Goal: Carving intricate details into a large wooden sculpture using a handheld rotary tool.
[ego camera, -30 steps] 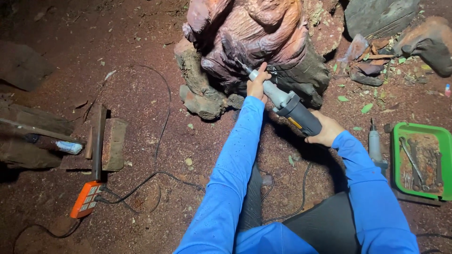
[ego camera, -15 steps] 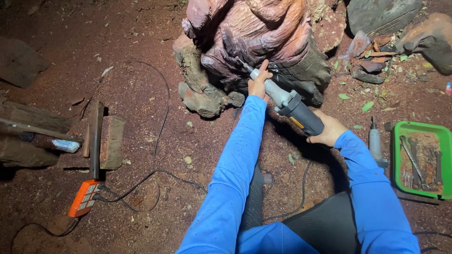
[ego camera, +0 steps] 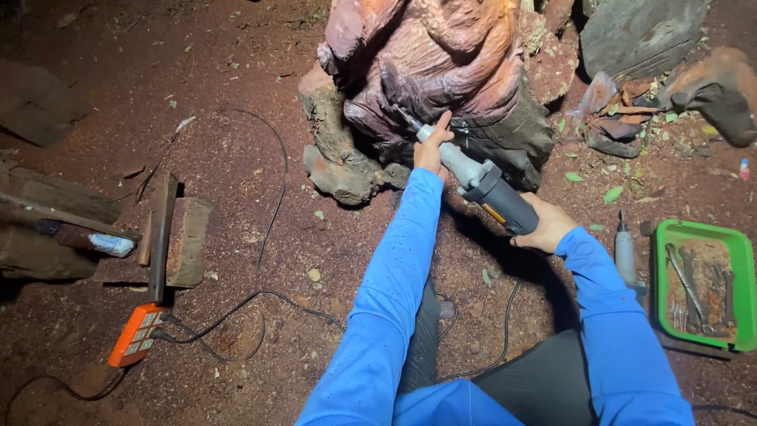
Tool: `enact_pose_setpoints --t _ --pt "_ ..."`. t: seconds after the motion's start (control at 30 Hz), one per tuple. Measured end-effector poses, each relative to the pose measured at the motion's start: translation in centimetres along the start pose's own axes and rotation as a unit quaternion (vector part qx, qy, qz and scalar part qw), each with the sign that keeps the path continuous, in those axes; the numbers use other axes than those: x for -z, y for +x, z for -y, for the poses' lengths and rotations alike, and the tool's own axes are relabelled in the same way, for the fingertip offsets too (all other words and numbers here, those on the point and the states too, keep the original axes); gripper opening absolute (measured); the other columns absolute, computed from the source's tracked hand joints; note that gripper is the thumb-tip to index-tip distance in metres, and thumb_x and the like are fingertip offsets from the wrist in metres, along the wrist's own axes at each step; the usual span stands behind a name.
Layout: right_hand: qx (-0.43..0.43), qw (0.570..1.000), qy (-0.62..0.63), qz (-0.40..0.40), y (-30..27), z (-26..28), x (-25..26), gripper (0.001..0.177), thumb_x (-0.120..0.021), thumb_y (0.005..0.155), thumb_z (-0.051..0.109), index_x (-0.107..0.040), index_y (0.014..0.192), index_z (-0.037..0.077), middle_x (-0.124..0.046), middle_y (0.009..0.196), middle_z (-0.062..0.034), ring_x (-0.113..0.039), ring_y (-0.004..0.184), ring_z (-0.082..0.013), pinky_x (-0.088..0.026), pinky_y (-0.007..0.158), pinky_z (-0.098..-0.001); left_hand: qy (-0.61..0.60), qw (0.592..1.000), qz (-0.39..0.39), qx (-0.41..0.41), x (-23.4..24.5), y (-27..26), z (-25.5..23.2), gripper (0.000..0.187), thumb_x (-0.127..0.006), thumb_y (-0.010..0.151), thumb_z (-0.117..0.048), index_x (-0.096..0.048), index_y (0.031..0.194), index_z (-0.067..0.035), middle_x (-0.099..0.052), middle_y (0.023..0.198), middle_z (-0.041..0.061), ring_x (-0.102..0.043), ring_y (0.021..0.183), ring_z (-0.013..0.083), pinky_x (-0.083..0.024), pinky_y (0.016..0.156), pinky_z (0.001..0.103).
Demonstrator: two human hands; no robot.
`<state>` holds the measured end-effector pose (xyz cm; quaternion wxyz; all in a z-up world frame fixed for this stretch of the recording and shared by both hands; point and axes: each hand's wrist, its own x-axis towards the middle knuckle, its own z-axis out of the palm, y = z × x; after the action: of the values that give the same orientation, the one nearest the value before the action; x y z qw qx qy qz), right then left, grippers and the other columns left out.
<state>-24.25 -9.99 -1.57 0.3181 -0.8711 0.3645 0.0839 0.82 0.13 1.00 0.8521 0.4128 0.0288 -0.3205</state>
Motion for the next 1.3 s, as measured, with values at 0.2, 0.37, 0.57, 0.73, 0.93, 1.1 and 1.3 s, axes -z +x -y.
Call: enact_pose_setpoints --t 0.2,0.37,0.57,0.73,0.93,1.1,1.3 --pt "0.005 1.0 -0.01 -0.004 -0.2 -0.6 -0.1 0.099 -0.098 0.051 0.042 -0.054 0.139 0.034 -0.071 0.121 -0.0203 -0.067 0.117 -0.0402 -0.055 0.098 -0.0487 0.014 1.0 0.004 0.011 -0.9 -0.3 0.0 0.064 -0.078 0.066 -0.007 -0.07 0.13 -0.003 -0.041 0.151 0.033 -0.048 0.137 0.0391 -0.057 0.094 0.051" --pt "0.014 0.999 0.029 -0.014 -1.0 -0.5 -0.5 0.095 -0.099 0.052 0.04 -0.056 0.137 0.031 -0.071 0.118 -0.0217 -0.067 0.115 -0.0419 -0.054 0.097 -0.0491 0.081 0.996 -0.01 0.027 -2.1 -1.7 -1.0 0.067 -0.081 0.066 -0.015 -0.069 0.133 -0.01 -0.04 0.154 0.029 -0.046 0.139 0.038 -0.046 0.109 0.05" --pt "0.021 0.997 0.067 -0.019 -1.5 -0.3 -2.0 0.095 -0.099 0.051 0.04 -0.056 0.134 0.029 -0.07 0.116 -0.0223 -0.066 0.115 -0.0426 -0.054 0.097 -0.0504 0.094 0.995 -0.024 0.025 -3.1 -3.1 -2.7 0.081 -0.083 0.063 -0.014 -0.058 0.138 0.004 -0.048 0.147 0.029 -0.048 0.134 0.037 -0.041 0.108 0.052" --pt "0.015 0.997 0.079 -0.02 -1.5 -1.1 -2.0 0.093 -0.101 0.051 0.038 -0.058 0.133 0.029 -0.072 0.115 -0.0196 -0.067 0.114 -0.0409 -0.054 0.096 -0.0495 0.089 0.996 -0.008 0.008 -2.3 -2.1 -1.0 0.067 -0.079 0.065 -0.011 -0.069 0.131 -0.003 -0.061 0.138 0.022 -0.057 0.124 0.0331 -0.048 0.102 0.044" --pt "0.007 0.998 0.06 -0.024 -1.4 0.1 -1.5 0.094 -0.1 0.051 0.039 -0.057 0.134 0.03 -0.072 0.115 -0.019 -0.067 0.115 -0.0392 -0.054 0.097 -0.0484 0.077 0.996 -0.029 0.024 -3.0 -3.4 -2.7 0.076 -0.083 0.063 -0.011 -0.063 0.135 0.006 -0.061 0.136 0.024 -0.056 0.121 0.0307 -0.045 0.101 0.05" --pt "0.01 0.996 0.089 -0.019 -2.5 2.2 -2.0 0.087 -0.098 0.057 0.034 -0.057 0.133 0.028 -0.072 0.114 -0.0191 -0.068 0.113 -0.041 -0.055 0.095 -0.0488 0.08 0.996 -0.034 0.018 -1.4 -1.3 -1.9 0.069 -0.082 0.059 -0.009 -0.068 0.125 0.007 -0.063 0.123 0.026 -0.062 0.105 0.031 -0.054 0.085 0.046" --pt "-0.001 0.997 0.072 -0.016 -2.0 -0.6 -1.5 0.092 -0.1 0.052 0.037 -0.058 0.133 0.03 -0.072 0.115 -0.0178 -0.068 0.114 -0.0392 -0.055 0.096 -0.0472 0.072 0.995 -0.038 0.056 -2.7 -3.3 -1.6 0.095 -0.086 0.058 -0.012 -0.046 0.141 0.013 -0.05 0.138 0.032 -0.057 0.116 0.0339 -0.051 0.09 0.054"
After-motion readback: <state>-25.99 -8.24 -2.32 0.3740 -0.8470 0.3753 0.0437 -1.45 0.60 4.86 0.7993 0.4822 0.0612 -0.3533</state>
